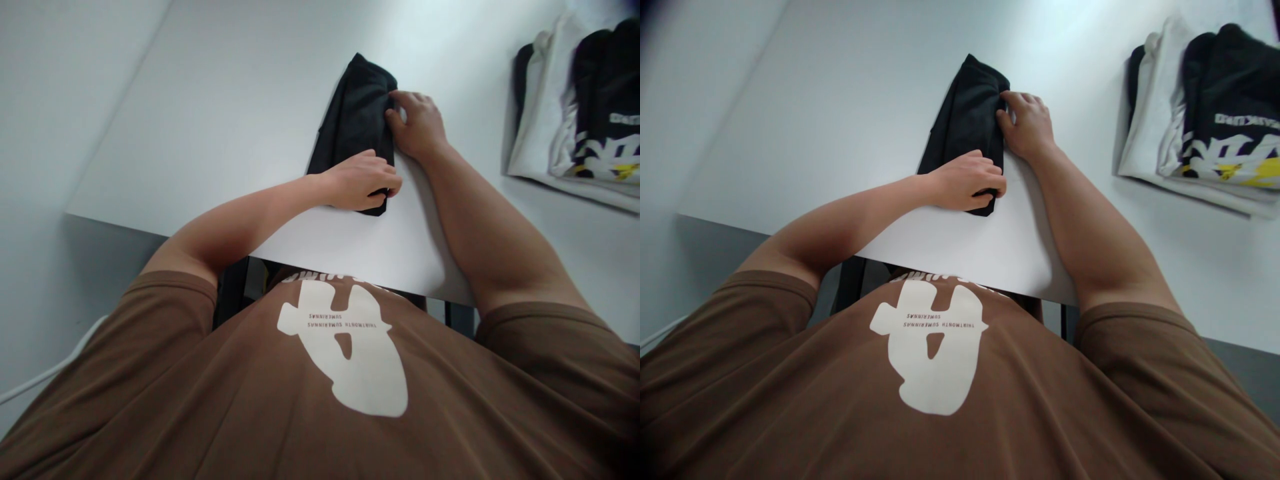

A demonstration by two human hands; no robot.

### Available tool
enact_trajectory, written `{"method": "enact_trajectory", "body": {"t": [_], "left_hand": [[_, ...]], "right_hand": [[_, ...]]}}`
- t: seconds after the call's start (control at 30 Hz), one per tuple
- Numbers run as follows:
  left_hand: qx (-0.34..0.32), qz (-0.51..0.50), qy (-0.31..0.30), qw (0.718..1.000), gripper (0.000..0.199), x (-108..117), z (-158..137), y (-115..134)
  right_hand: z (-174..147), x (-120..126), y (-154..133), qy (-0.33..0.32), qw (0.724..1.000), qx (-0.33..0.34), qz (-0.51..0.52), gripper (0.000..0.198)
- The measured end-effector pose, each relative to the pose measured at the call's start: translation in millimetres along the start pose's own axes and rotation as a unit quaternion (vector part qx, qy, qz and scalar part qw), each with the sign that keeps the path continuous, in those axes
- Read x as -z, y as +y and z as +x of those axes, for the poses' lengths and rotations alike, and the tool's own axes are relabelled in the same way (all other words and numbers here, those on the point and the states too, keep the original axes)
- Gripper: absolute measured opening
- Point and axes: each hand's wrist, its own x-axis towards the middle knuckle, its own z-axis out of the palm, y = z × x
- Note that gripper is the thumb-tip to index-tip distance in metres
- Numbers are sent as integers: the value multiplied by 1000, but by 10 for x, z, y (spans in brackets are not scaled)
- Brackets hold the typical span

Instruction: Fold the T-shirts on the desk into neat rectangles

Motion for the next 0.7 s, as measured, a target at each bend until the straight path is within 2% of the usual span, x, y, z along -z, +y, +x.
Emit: {"method": "enact_trajectory", "body": {"t": [0.43, 0.7], "left_hand": [[13, 0, -25, 1000, 24, 60, 2, 36], [6, 16, -34, 999, 21, 54, 2, 14]], "right_hand": [[27, 2, -3, -35, 999, 3, -28, 48], [49, -82, 105, -14, 999, 27, -21, 50]]}}
